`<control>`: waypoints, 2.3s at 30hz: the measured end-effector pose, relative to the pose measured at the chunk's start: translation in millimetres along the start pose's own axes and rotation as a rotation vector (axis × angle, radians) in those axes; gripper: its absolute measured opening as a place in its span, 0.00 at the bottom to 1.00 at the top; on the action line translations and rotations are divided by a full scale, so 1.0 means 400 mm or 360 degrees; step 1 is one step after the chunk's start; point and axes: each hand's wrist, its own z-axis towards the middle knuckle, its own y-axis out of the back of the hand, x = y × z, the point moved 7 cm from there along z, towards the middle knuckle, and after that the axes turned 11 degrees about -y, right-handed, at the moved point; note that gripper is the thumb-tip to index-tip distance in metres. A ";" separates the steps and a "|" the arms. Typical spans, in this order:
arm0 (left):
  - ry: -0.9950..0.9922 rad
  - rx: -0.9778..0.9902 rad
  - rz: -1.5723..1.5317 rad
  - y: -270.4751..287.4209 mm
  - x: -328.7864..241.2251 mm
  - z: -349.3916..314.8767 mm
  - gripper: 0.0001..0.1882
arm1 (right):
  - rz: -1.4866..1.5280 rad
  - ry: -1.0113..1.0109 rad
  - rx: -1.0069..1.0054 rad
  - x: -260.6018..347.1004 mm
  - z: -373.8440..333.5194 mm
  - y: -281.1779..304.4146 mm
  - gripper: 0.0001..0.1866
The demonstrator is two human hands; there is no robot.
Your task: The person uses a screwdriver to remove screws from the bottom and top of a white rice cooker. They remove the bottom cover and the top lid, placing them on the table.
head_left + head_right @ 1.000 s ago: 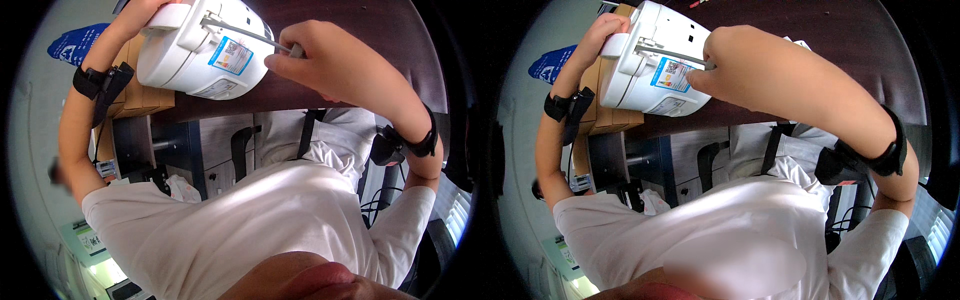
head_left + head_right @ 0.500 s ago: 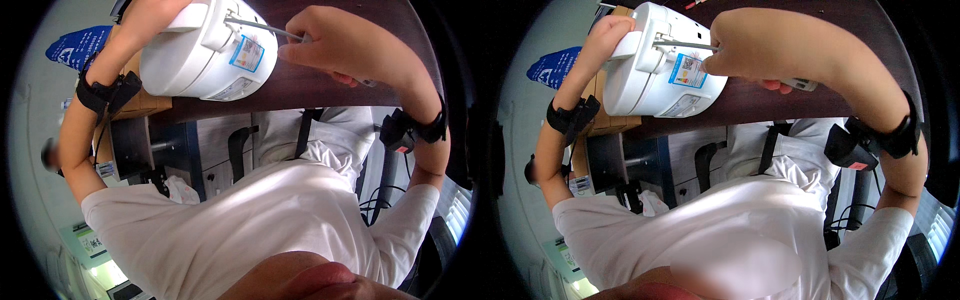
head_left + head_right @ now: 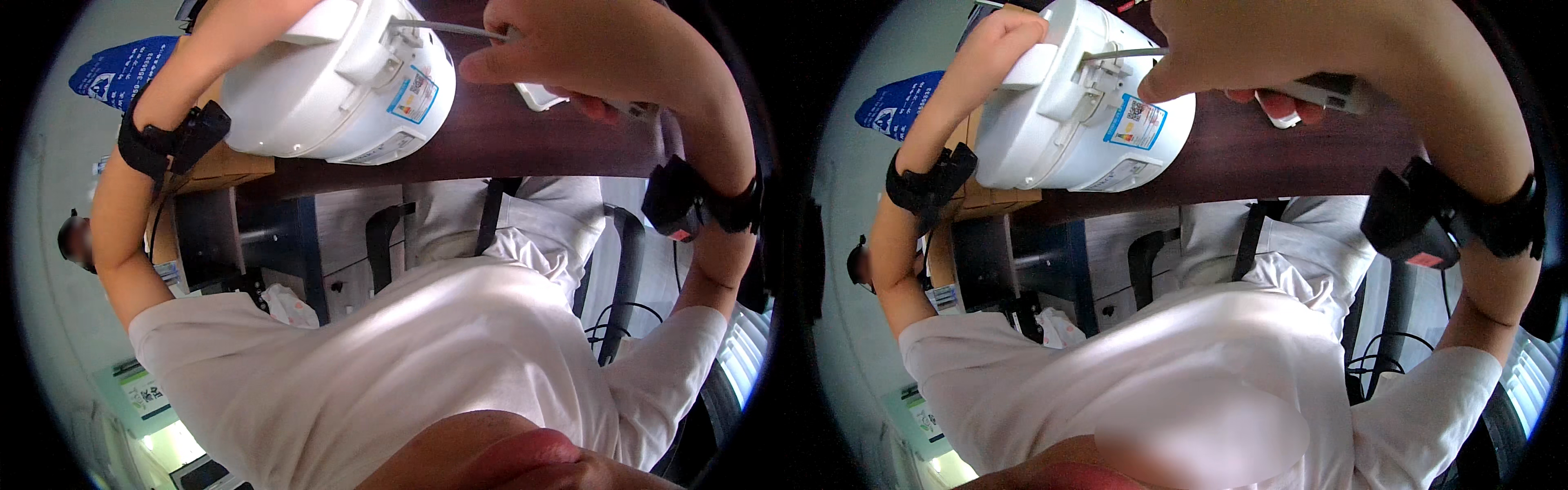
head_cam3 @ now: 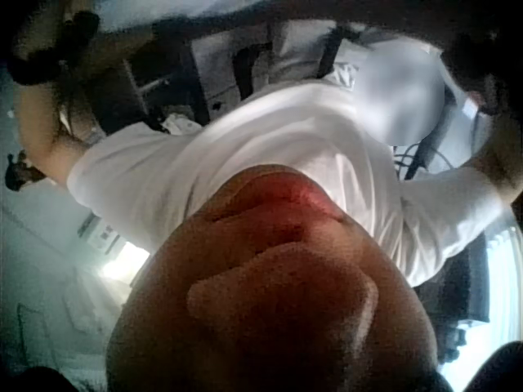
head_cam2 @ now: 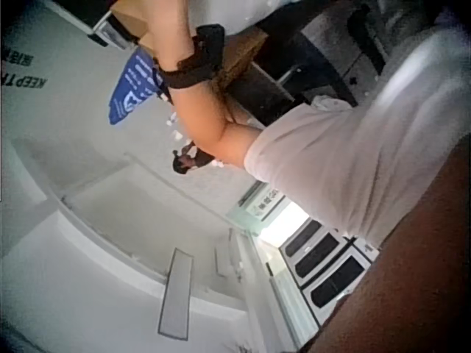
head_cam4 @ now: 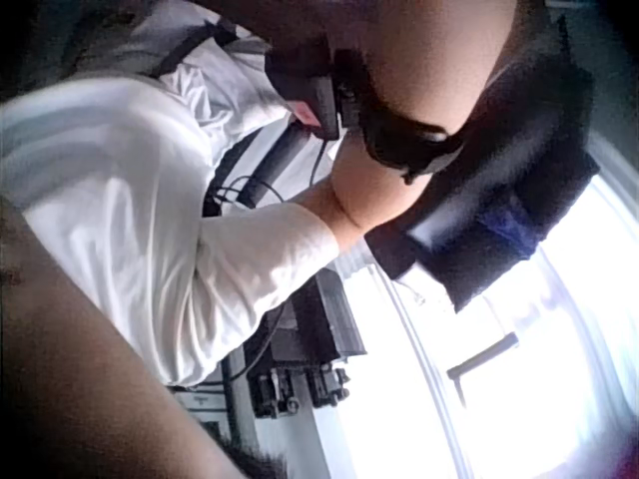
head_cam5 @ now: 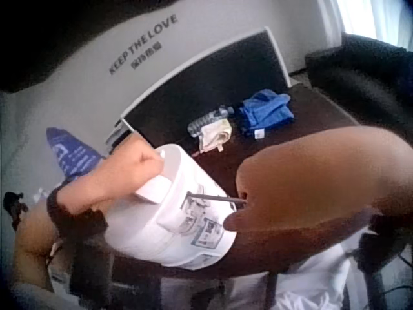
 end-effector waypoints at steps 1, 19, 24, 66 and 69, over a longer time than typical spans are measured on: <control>0.0067 -0.0096 -0.0084 0.008 -0.001 -0.003 0.10 | -0.0014 -0.0120 0.0074 0.003 -0.007 0.008 0.24; 0.0184 -0.1779 -0.1415 0.125 0.577 -0.452 0.11 | 0.0440 0.0215 -0.0936 -0.058 0.068 -0.031 0.16; 0.0076 -0.2240 -0.2074 -0.072 0.751 -0.570 0.13 | 0.0784 0.0429 -0.0951 -0.112 0.100 -0.062 0.15; -0.0238 -0.2662 -0.2797 -0.351 0.822 -0.100 0.34 | 0.2527 0.0982 -0.0199 -0.058 0.398 0.060 0.09; -0.0306 -0.2555 -0.2808 -0.364 0.863 -0.079 0.34 | 0.2422 0.1050 -0.0233 -0.120 0.406 0.096 0.07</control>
